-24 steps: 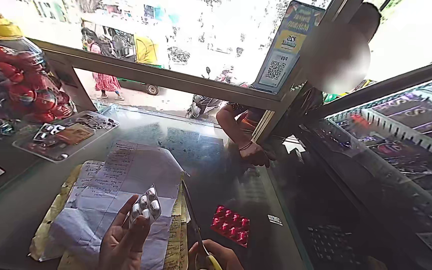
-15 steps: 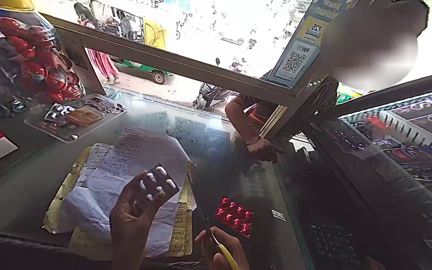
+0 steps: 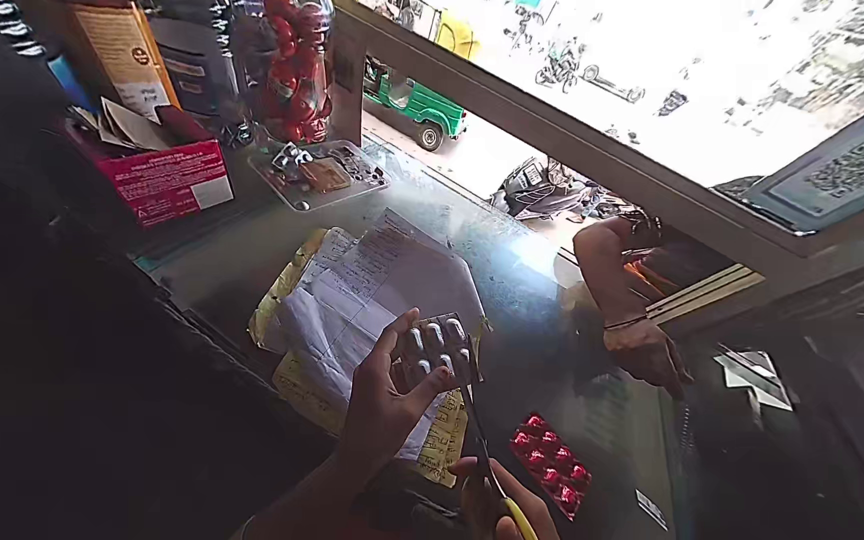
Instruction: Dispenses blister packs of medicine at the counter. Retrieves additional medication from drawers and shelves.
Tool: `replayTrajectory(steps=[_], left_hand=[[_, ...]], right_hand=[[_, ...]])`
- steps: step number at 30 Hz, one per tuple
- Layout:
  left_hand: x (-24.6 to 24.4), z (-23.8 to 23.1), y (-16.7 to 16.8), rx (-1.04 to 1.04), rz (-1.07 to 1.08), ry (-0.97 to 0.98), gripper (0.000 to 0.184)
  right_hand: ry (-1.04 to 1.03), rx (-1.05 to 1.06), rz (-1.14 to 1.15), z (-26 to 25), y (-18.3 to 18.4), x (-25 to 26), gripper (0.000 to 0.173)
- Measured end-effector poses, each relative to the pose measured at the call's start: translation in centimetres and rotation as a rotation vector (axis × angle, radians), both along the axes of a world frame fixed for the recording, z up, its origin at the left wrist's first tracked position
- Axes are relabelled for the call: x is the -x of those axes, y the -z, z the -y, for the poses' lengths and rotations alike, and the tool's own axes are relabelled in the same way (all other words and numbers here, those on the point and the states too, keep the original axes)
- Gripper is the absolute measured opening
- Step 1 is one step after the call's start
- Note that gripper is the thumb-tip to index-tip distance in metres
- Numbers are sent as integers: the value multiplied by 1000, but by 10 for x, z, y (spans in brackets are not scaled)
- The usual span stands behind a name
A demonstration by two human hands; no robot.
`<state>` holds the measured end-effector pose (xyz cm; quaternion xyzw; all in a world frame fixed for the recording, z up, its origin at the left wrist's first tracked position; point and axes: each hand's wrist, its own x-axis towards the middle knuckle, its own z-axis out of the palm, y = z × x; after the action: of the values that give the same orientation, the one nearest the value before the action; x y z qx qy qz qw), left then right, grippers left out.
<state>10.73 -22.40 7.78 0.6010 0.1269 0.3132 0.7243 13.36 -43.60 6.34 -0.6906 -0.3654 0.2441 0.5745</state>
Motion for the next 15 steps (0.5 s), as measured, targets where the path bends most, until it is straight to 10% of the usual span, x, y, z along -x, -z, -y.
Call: replayTrajectory(steps=[15], left_hand=[[11, 0, 0, -141, -50, 33, 68]], right_hand=[[-12, 85, 130, -1, -5, -2, 79]])
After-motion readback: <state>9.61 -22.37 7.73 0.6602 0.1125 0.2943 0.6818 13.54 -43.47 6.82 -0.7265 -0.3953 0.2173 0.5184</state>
